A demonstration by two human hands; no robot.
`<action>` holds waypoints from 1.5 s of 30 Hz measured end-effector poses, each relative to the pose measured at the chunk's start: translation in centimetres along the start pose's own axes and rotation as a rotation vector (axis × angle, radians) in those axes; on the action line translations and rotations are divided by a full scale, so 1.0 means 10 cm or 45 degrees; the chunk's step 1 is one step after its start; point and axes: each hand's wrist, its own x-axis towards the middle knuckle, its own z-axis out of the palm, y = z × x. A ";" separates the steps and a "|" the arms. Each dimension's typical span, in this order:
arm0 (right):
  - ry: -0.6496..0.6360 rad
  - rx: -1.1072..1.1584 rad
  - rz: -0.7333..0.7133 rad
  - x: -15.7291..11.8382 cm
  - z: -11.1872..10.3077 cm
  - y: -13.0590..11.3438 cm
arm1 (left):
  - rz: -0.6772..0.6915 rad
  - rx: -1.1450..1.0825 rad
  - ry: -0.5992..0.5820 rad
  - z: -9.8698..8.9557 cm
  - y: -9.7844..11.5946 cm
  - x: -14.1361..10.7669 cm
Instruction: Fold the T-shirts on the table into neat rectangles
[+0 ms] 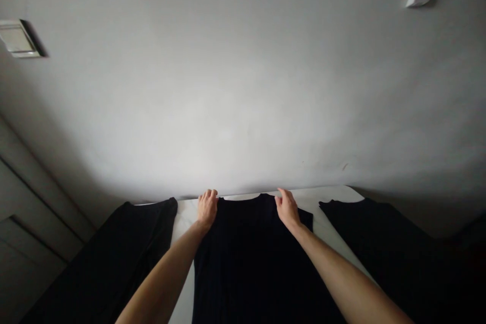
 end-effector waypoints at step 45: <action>-0.523 0.111 -1.308 -3.41 0.06 -1.94 | -0.507 -0.229 -0.248 -0.16 -0.74 -0.43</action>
